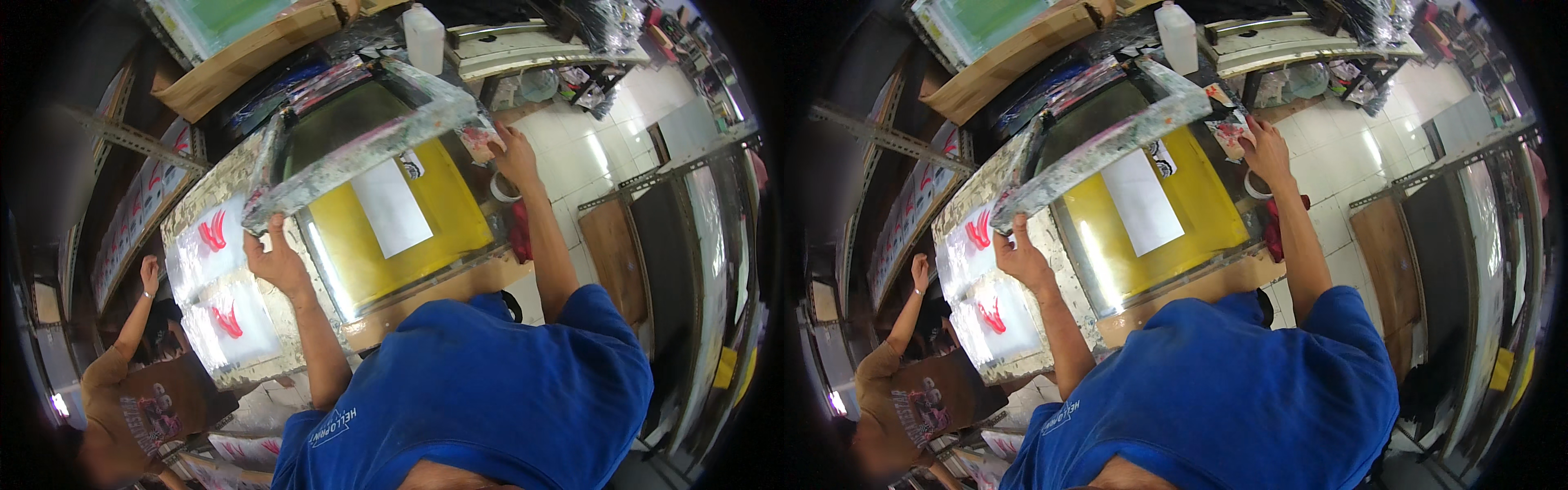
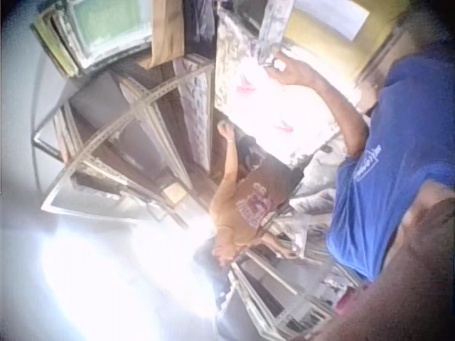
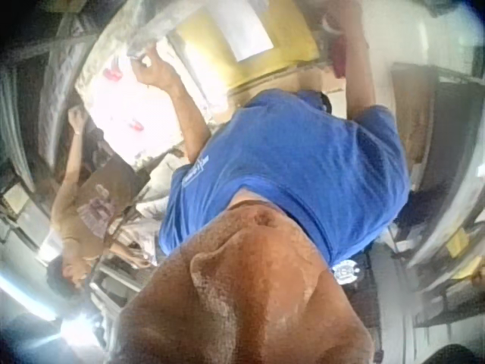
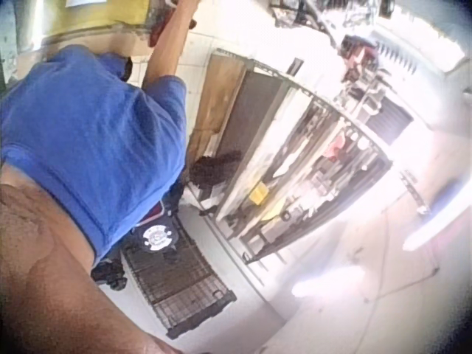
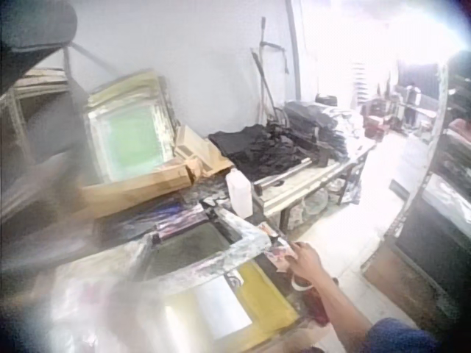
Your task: The person performs screen printing by placing a white sheet under a screen frame, applying red ink with a squeegee, and pulling the ink across the screen to transfer a red logo onto the sheet. The person repeats this process on multiple sheets, removing and stacking printed sheets between cycles.
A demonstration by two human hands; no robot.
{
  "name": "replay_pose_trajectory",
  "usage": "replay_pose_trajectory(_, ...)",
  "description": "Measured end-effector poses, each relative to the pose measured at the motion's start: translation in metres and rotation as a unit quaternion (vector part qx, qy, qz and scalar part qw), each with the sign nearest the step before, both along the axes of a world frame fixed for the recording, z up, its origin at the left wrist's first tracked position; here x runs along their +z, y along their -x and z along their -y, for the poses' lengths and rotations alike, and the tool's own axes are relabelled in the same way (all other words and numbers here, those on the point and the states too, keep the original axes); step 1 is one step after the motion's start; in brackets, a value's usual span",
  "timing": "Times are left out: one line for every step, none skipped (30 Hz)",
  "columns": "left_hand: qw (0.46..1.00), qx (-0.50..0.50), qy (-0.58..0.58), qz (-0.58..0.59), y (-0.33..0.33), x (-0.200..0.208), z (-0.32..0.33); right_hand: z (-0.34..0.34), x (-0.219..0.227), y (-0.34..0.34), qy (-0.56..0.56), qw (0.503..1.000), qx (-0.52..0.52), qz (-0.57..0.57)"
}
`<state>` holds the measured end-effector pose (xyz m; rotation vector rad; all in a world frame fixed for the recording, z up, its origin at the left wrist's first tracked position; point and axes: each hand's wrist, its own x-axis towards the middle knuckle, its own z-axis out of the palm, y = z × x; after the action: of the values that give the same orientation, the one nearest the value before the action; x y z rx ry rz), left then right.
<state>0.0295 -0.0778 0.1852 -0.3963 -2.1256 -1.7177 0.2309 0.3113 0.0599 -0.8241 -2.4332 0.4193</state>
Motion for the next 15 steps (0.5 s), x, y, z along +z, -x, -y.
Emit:
replay_pose_trajectory(1.0, -0.004, -0.005, 0.002, -0.007, -0.002, -0.001, -0.01, -0.007, 0.019, -0.014, 1.0, 0.002, 0.001)
replay_pose_trajectory(1.0, -0.003, -0.004, 0.023, -0.015, 0.0, -0.003, -0.024, -0.013, 0.034, -0.028, 0.999, 0.009, 0.03)
replay_pose_trajectory(0.999, -0.007, -0.032, 0.035, -0.02, -0.011, -0.001, -0.039, -0.02, 0.049, -0.043, 0.997, 0.02, 0.058)
replay_pose_trajectory(0.999, -0.001, -0.003, 0.049, -0.024, -0.028, 0.005, -0.051, -0.027, 0.061, -0.058, 0.994, 0.029, 0.086)
replay_pose_trajectory(0.998, 0.005, 0.027, 0.064, -0.029, -0.045, 0.013, -0.058, -0.032, 0.073, -0.043, 0.991, 0.021, 0.127)
replay_pose_trajectory(0.995, 0.014, 0.059, 0.076, -0.036, -0.055, 0.018, -0.062, -0.035, 0.085, -0.029, 0.985, 0.014, 0.168)
replay_pose_trajectory(0.992, 0.021, 0.09, 0.088, -0.043, -0.066, 0.023, -0.065, -0.038, 0.096, -0.017, 0.978, 0.005, 0.209)
replay_pose_trajectory(0.99, 0.029, 0.108, 0.091, -0.047, -0.087, 0.032, -0.056, -0.041, 0.102, -0.044, 0.982, 0.006, 0.182)
replay_pose_trajectory(0.992, 0.018, 0.083, 0.093, -0.055, -0.097, 0.031, -0.062, -0.048, 0.103, -0.05, 0.984, 0.024, 0.171)
replay_pose_trajectory(0.995, 0.014, 0.065, 0.076, -0.06, -0.107, 0.029, -0.069, -0.054, 0.1, -0.056, 0.985, 0.039, 0.161)
replay_pose_trajectory(0.997, 0.009, 0.046, 0.061, -0.064, -0.12, 0.027, -0.075, -0.059, 0.097, -0.061, 0.985, 0.053, 0.151)
replay_pose_trajectory(0.997, 0.009, 0.044, 0.063, -0.066, -0.131, 0.032, -0.062, -0.053, 0.101, -0.039, 0.992, 0.035, 0.115)
replay_pose_trajectory(0.997, 0.014, 0.048, 0.055, -0.067, -0.141, 0.036, -0.057, -0.049, 0.104, -0.031, 0.995, 0.037, 0.089)
replay_pose_trajectory(0.997, 0.016, 0.051, 0.05, -0.069, -0.147, 0.037, -0.056, -0.048, 0.104, -0.024, 0.997, 0.035, 0.064)
replay_pose_trajectory(0.997, 0.016, 0.053, 0.044, -0.07, -0.152, 0.038, -0.056, -0.046, 0.103, -0.017, 0.999, 0.032, 0.04)
